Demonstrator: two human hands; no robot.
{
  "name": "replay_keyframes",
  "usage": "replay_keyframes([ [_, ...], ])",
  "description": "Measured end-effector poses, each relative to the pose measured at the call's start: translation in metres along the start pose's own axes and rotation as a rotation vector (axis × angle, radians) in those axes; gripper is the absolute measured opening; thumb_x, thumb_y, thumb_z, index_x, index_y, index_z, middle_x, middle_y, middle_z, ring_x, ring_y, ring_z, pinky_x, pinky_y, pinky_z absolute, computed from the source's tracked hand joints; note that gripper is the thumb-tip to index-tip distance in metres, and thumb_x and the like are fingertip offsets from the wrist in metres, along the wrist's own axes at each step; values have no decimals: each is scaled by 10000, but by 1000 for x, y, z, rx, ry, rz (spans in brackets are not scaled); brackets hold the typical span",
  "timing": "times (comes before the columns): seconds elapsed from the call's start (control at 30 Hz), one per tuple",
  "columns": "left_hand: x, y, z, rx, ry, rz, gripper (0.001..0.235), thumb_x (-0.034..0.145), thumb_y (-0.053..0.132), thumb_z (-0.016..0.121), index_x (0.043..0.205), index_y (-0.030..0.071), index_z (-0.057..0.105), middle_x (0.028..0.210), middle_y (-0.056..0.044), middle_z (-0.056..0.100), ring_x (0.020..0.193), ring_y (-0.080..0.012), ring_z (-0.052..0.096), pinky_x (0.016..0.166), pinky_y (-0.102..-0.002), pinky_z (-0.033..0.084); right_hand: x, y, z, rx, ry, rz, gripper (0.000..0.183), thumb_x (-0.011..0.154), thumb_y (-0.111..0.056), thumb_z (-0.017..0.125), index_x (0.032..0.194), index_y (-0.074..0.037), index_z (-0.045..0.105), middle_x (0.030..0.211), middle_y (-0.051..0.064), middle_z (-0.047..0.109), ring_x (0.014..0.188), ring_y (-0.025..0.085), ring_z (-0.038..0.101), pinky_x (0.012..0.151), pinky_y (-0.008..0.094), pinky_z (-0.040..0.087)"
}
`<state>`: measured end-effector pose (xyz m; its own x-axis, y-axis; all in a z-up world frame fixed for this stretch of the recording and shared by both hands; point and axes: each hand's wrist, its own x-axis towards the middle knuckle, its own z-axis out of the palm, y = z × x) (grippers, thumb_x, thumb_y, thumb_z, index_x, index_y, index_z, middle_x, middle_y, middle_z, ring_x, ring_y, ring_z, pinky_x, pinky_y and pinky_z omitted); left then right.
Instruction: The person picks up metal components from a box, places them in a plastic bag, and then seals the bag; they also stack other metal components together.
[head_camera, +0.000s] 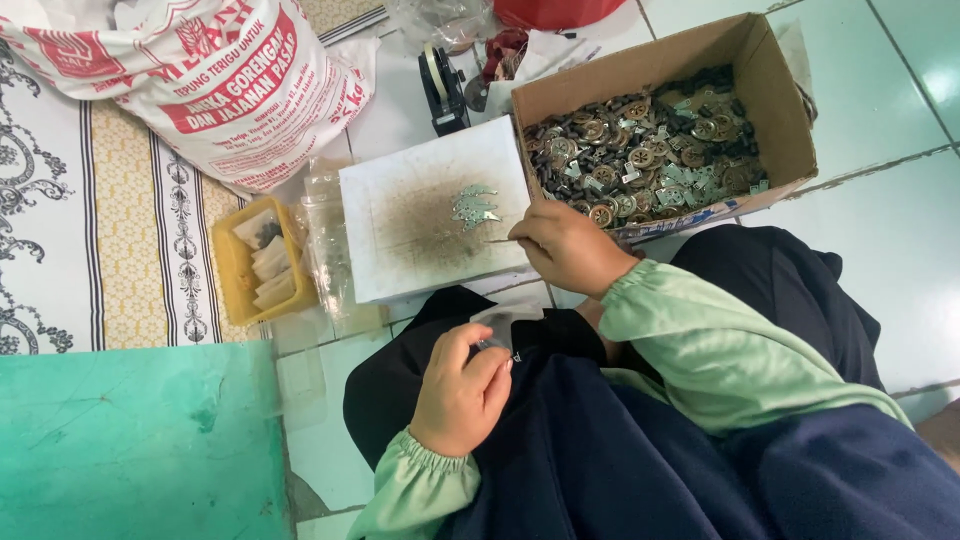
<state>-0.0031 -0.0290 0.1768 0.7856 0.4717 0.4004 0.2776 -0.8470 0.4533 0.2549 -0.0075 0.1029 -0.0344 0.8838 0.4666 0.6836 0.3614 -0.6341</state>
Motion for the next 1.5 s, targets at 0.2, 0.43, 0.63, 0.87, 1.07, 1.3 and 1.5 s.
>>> replay_keyframes([
  [0.2,3,-17,22,49,82,67,34,957,143,659,961,110,668,1098,-111,565,976,-311,645,818,-409,578,-8,-89,-77,-155,130,-371,66,900,34,679,942,-15,691,922,112,599,834,310,620,742,388,554],
  [0.43,2,-10,29,20,21,48,11,956,141,646,947,136,650,1085,-104,551,952,-311,641,804,-399,564,-20,-84,-55,-359,23,-426,131,993,-105,554,884,-109,627,948,44,562,902,273,572,794,352,489],
  [0.63,-8,-16,32,-6,10,-9,30,949,149,656,927,131,644,1094,-88,555,958,-320,643,794,-399,566,-18,-79,-55,-127,-192,-264,89,891,-161,717,959,-105,705,962,72,579,928,327,610,743,427,519],
  [0.87,-17,-28,25,-26,36,-26,30,937,135,668,925,123,644,1093,-113,563,987,-336,647,835,-423,560,-8,-73,-51,120,-210,-136,226,939,-267,719,1079,-92,749,1007,111,656,912,367,654,785,462,554],
  [1.07,-16,-23,18,-100,10,-26,30,925,63,659,897,59,647,1087,-151,572,975,-345,638,861,-435,558,-29,18,15,5,-56,-43,112,960,-171,706,1023,-94,758,972,68,673,905,295,640,829,411,501],
  [1.3,-9,-22,17,-159,-22,-8,68,923,5,630,855,4,639,1063,-182,557,940,-342,632,877,-435,553,-41,50,70,-693,-174,-282,184,911,-250,669,1068,-163,625,1031,66,582,918,287,543,824,421,458],
  [1.5,-3,-30,18,-195,-43,-32,88,935,25,619,851,8,638,1054,-183,562,924,-336,623,860,-435,543,-40,59,60,-655,-276,-298,348,873,-8,601,1188,-154,627,1026,51,561,877,294,517,819,457,421],
])
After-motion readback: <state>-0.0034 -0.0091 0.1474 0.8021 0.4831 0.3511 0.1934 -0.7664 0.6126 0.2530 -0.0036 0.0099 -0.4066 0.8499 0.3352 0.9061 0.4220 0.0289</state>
